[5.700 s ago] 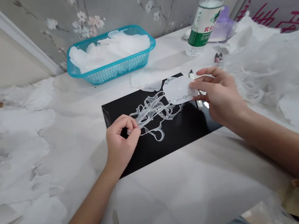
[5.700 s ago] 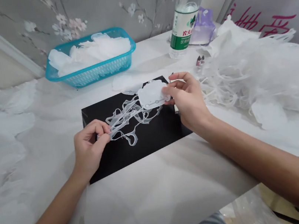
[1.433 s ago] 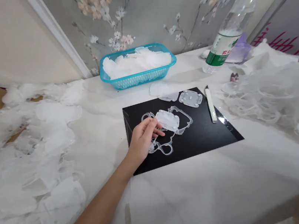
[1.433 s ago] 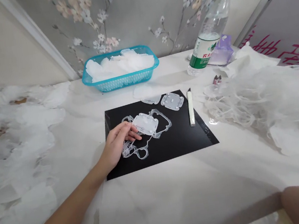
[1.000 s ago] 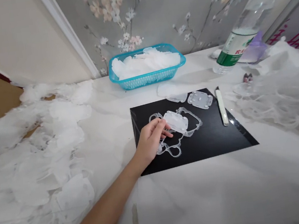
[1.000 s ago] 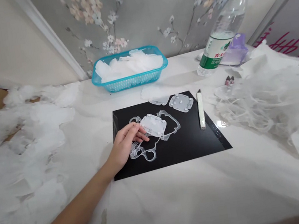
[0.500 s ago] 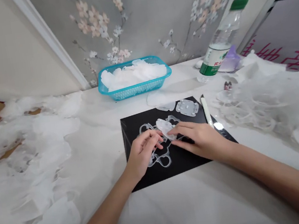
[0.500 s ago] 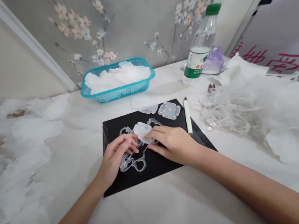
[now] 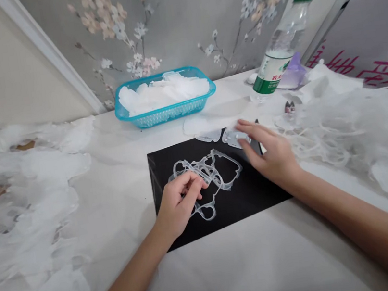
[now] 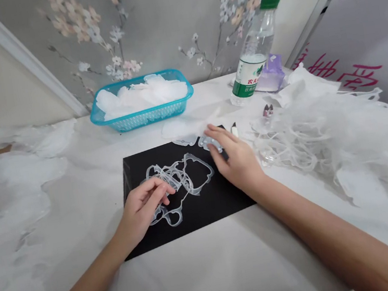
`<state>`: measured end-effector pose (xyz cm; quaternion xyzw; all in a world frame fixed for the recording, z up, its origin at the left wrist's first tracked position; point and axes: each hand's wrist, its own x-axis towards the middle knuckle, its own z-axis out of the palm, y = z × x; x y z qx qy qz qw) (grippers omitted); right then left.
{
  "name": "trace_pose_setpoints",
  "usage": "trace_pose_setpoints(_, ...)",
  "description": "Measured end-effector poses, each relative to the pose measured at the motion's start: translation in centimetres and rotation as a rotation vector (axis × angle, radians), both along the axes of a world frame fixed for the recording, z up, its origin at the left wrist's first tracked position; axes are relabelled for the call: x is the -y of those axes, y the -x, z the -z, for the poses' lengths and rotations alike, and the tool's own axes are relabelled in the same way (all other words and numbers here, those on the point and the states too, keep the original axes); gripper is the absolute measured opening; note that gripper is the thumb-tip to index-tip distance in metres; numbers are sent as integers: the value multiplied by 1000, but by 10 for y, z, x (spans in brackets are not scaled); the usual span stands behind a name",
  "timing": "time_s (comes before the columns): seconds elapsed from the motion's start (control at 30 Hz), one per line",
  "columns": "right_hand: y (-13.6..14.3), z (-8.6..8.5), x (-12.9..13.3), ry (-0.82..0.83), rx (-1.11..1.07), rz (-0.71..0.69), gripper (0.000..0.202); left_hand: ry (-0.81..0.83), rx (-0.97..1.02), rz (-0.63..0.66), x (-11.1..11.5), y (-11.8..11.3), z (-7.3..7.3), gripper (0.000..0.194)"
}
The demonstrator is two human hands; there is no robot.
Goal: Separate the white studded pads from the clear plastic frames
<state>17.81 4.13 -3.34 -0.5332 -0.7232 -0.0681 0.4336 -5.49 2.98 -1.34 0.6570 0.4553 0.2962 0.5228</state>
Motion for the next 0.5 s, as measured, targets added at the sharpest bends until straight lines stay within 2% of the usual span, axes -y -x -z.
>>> trace_pose_setpoints(0.07, -1, 5, -3, 152, 98, -87, 26, -5, 28, -53, 0, 0, -1, 26)
trace_pose_setpoints(0.2, 3, 2, 2, 197, 199, -213, 31, -55, 65, -185, 1, 0, -2, 25)
trace_pose_setpoints(0.3, 13, -5, 12, 270, 211, -350, 44, -140, 90, -357, 0, 0, -1, 26)
trace_pose_setpoints(0.4, 26, -8, 23, 408, 302, -552, 59, -197, 149, -512, -2, 1, 1, 27)
trace_pose_setpoints(0.43, 30, -8, 26, 436, 328, -615, 56, -199, 178, -545, -3, 1, 2, 27)
trace_pose_setpoints(0.5, 37, -7, 30, 458, 309, -709, 37, -189, 236, -595, -5, 1, 5, 26)
